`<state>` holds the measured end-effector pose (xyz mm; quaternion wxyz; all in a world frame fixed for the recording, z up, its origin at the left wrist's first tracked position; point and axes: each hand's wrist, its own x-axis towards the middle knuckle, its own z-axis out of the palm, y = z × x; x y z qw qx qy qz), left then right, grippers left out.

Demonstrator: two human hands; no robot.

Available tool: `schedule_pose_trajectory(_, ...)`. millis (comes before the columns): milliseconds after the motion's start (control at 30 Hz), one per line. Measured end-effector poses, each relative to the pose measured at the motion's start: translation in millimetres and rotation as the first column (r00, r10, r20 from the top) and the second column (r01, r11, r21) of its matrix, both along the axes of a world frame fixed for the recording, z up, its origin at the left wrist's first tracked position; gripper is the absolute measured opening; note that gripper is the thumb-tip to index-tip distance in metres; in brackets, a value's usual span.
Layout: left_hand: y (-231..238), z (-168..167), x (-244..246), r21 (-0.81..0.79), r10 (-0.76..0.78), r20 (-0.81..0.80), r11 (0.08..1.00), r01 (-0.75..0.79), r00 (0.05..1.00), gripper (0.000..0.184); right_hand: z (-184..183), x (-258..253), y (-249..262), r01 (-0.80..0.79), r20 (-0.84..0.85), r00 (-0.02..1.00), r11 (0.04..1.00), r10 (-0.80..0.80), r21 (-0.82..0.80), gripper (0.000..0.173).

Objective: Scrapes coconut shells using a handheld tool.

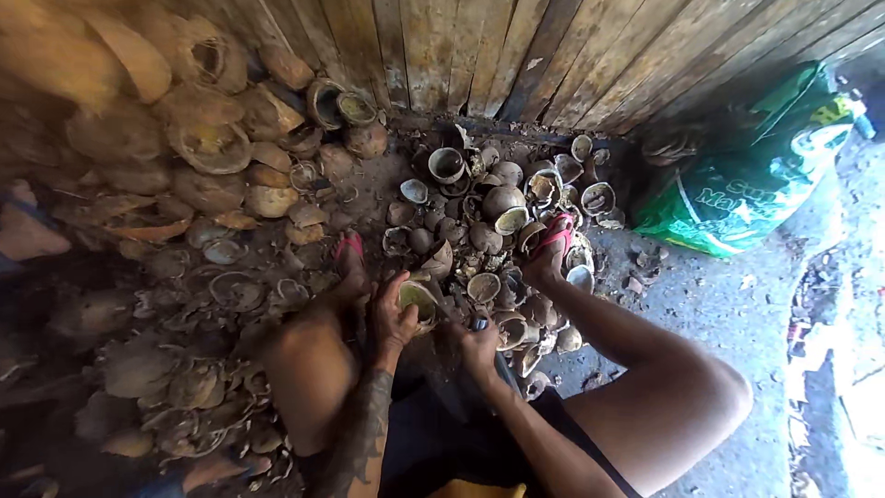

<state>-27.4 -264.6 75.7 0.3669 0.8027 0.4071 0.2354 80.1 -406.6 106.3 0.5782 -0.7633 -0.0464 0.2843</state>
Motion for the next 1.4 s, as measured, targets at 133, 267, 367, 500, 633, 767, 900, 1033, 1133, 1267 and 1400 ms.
schedule_pose_trajectory(133,0.8,-5.4,0.2,0.009,0.002,0.061,1.000,-0.003,0.998,0.048,-49.8,78.7,28.0,-0.453,0.036,0.891,0.888,0.452,0.079,0.035)
schedule_pose_trajectory(267,3.8,-6.3,1.4,-0.004,0.032,0.045,0.999,-0.031,0.998,0.045,-21.4,114.7,82.2,-0.769,0.139,0.613,0.627,0.778,-0.124,0.050)
schedule_pose_trajectory(367,1.0,-1.1,-1.1,-0.077,0.070,0.015,0.995,-0.069,0.997,0.044,12.4,74.0,54.4,-0.707,0.171,0.653,0.675,0.738,-0.212,0.046)
schedule_pose_trajectory(500,-3.8,0.4,1.9,-0.079,0.148,-0.022,0.986,-0.149,0.989,0.042,38.5,-3.4,-0.6,-0.328,0.150,0.928,0.938,0.342,-0.112,0.034)
schedule_pose_trajectory(633,-10.0,-4.9,0.0,-0.051,0.196,-0.016,0.979,-0.196,0.980,0.046,47.8,-31.0,1.0,-0.151,0.079,0.985,0.988,0.152,-0.018,0.031)
schedule_pose_trajectory(767,-12.8,-0.9,3.3,-0.018,0.195,-0.010,0.981,-0.195,0.981,0.048,45.9,-28.5,22.6,-0.077,0.085,0.994,0.997,0.076,0.007,0.030)
schedule_pose_trajectory(900,-8.9,-6.1,2.8,-0.025,0.188,-0.051,0.982,-0.190,0.981,0.049,25.1,-18.7,19.1,-0.048,0.171,0.984,0.999,0.050,-0.017,0.028)
schedule_pose_trajectory(1033,-6.9,-7.6,4.2,-0.054,0.167,-0.017,0.984,-0.168,0.986,0.050,-38.1,44.6,12.0,-0.275,0.256,0.937,0.955,0.239,0.115,0.034)
schedule_pose_trajectory(1133,-1.4,-3.5,1.5,-0.121,0.120,0.026,0.986,-0.116,0.992,0.049,-53.2,71.3,19.1,-0.439,0.299,0.874,0.887,0.384,0.144,0.036)
schedule_pose_trajectory(1267,31.8,21.3,-3.9,-0.357,-0.039,-0.111,0.934,-0.003,0.993,0.041,7.2,26.0,2.0,-0.349,0.176,0.923,0.937,0.342,0.006,0.034)
schedule_pose_trajectory(1400,3.8,26.5,-3.4,-0.142,-0.049,-0.064,0.989,0.039,0.997,0.051,33.5,-17.8,-8.5,-0.061,-0.007,0.998,0.998,0.061,0.017,0.027)
